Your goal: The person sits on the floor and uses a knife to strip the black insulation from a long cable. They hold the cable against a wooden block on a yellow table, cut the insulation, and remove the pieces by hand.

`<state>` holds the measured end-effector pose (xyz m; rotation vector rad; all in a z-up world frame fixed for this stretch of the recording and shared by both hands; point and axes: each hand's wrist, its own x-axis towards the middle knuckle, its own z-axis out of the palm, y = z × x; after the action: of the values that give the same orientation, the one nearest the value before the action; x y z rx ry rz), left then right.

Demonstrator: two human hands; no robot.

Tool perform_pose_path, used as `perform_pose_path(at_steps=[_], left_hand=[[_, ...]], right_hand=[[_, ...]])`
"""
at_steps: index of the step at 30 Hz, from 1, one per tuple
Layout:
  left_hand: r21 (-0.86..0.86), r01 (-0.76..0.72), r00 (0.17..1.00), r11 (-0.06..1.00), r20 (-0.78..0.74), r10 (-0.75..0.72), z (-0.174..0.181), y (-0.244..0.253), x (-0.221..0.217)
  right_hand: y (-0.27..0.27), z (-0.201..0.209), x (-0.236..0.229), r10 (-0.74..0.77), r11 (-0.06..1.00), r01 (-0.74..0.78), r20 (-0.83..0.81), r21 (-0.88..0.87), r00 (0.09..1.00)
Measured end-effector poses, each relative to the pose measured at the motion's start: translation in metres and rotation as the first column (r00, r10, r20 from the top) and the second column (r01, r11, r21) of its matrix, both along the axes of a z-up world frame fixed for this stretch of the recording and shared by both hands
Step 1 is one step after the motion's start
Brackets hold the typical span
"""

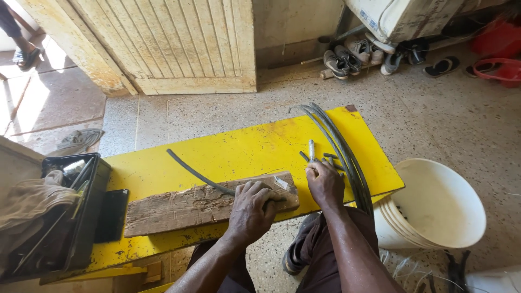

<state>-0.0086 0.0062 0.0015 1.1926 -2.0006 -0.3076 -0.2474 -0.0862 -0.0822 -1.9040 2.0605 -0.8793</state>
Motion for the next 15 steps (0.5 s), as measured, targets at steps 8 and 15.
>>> perform_pose_path(at_steps=[8,15], left_hand=[[-0.021,0.004,1.000,1.000,0.012,-0.003,-0.001,-0.001,-0.001],[-0.013,-0.029,0.998,1.000,-0.057,0.028,-0.009,-0.005,0.000]], right_hand=[[-0.006,-0.003,0.010,0.100,0.985,-0.114,0.108,0.129,0.989],[0.041,0.070,0.026,0.191,0.964,-0.255,0.492,0.067,0.850]])
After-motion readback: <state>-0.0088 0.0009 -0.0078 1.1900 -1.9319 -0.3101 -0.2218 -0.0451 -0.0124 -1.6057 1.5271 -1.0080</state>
